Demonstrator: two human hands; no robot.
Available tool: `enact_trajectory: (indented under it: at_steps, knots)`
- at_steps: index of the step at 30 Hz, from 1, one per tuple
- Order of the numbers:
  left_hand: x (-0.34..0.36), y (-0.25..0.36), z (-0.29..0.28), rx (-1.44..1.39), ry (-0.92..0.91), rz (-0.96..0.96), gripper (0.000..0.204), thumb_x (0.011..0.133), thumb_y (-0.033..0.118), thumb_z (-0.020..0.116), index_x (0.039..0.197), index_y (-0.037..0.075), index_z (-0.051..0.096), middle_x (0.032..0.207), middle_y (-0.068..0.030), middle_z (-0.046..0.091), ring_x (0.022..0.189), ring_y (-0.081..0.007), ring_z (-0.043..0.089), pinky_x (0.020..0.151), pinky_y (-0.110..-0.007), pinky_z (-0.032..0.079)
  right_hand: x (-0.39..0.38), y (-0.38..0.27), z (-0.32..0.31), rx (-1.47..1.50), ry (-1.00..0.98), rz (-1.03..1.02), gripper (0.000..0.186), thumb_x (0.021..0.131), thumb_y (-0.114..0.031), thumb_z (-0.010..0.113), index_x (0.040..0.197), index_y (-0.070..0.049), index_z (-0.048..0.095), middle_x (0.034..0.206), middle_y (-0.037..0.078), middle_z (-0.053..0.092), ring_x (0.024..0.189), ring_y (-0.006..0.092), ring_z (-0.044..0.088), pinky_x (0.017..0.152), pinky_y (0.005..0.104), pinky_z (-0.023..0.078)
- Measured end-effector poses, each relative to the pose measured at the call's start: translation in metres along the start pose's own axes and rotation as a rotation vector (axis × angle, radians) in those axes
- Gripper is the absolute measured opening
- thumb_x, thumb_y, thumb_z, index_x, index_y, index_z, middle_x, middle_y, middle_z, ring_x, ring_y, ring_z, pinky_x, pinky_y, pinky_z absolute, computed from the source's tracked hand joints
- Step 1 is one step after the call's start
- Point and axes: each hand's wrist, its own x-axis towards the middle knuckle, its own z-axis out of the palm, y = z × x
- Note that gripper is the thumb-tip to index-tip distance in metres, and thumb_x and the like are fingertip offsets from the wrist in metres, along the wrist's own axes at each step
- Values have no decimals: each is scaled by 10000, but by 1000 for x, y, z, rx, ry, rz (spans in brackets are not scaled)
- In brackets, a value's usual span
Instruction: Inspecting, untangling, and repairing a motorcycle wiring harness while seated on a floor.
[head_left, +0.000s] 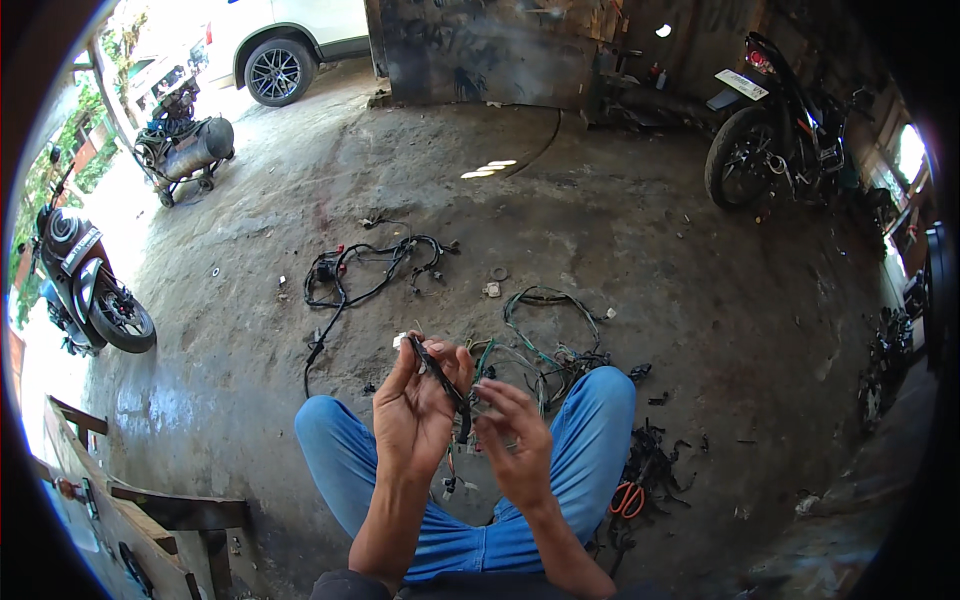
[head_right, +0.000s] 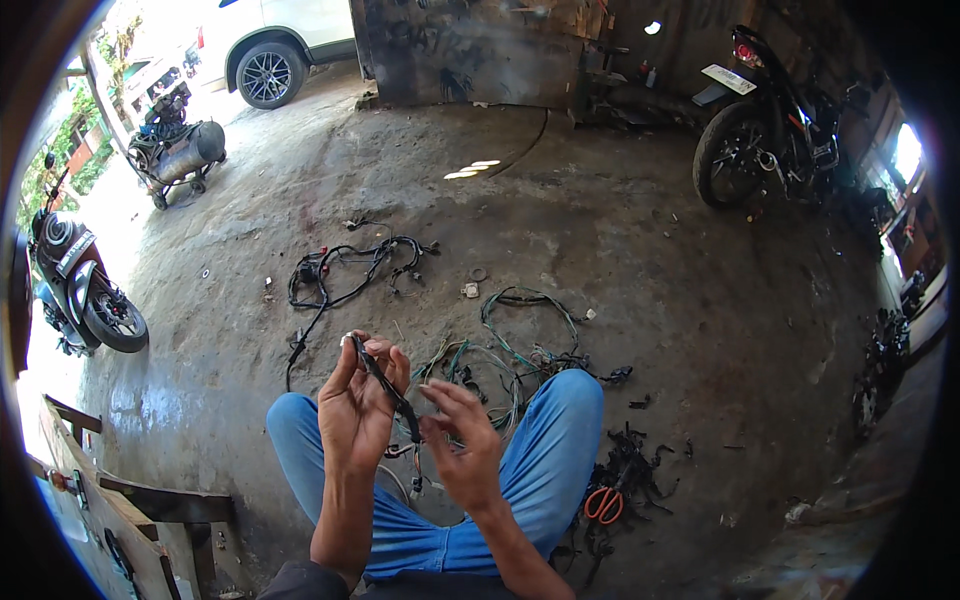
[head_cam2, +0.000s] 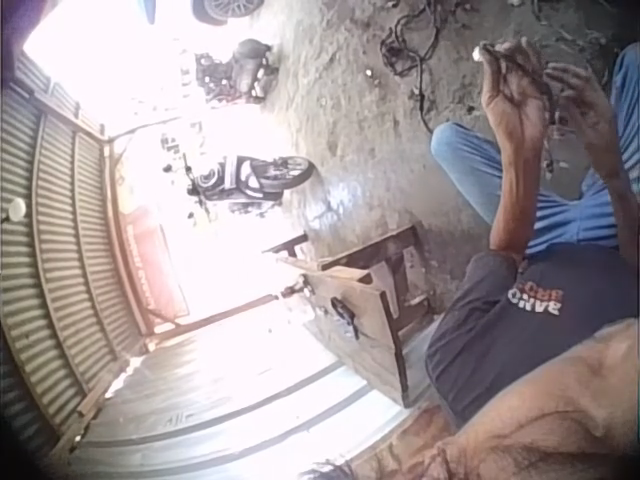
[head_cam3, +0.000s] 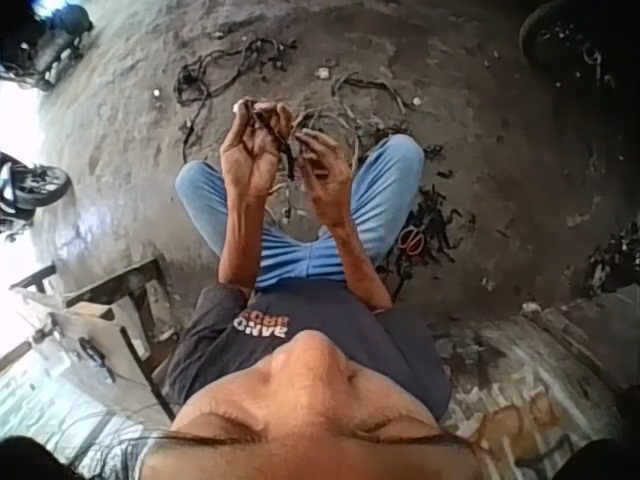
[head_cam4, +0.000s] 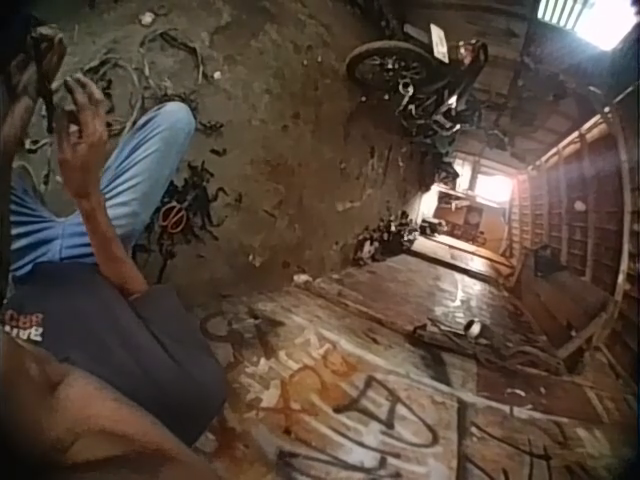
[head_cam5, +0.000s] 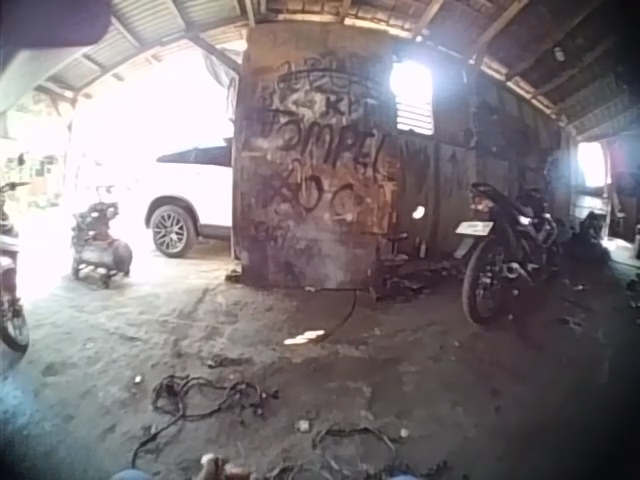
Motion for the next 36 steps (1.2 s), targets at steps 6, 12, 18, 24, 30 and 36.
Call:
enact_trajectory:
  at_steps: [6, 12, 18, 24, 30, 36]
  knots:
    - [4, 4, -11, -2, 46, 81, 283, 1057, 230, 508, 1166, -19, 583, 1044, -86, 579, 1046, -222, 599, 1070, -441, 494, -17, 16, 29, 244, -32, 81, 262, 993, -114, 639, 1208, 36, 628, 1066, 59, 641, 915, 101, 624, 818, 239, 509]
    - [-9, -4, -20, 906, 31, 111, 480, 1050, 248, 541, 1425, -44, 474, 1320, -131, 601, 1178, -209, 610, 1022, -369, 492, -19, 14, 25, 462, 86, 282, 262, 1055, -212, 554, 1136, 13, 661, 761, -58, 527, 637, 15, 420, 552, 199, 340]
    - [-25, 2, -34, 1382, 4, 26, 261, 981, 147, 667, 1166, -38, 656, 1075, -73, 713, 1014, -129, 661, 888, -288, 527, -17, 0, 23, 396, 146, 296, 245, 1057, -215, 550, 1101, 1, 659, 715, -69, 489, 594, 5, 376, 504, 214, 286]
    - [-29, 0, -21, 1550, 58, 33, 247, 927, 130, 733, 1095, -39, 668, 996, -72, 717, 944, -108, 650, 884, -273, 524, -19, 7, 20, 192, 160, 209, 219, 1053, -199, 551, 1098, -13, 657, 711, -47, 526, 595, 15, 427, 503, 224, 324]
    - [-27, -10, -32, 1687, 62, 188, 138, 940, 82, 680, 989, -42, 648, 849, -51, 673, 840, -78, 620, 769, -248, 507, -23, 7, 22, 588, 154, 376, 234, 1073, -242, 500, 995, -45, 598, 654, -81, 396, 527, 13, 322, 469, 224, 239]
    - [-30, -23, -44, 1514, 130, 233, 120, 960, 71, 640, 897, -11, 579, 771, -23, 601, 744, -78, 583, 693, -249, 487, -23, 8, 20, 873, 153, 522, 291, 1089, -288, 441, 910, -82, 541, 634, -99, 312, 499, 18, 248, 462, 228, 185]
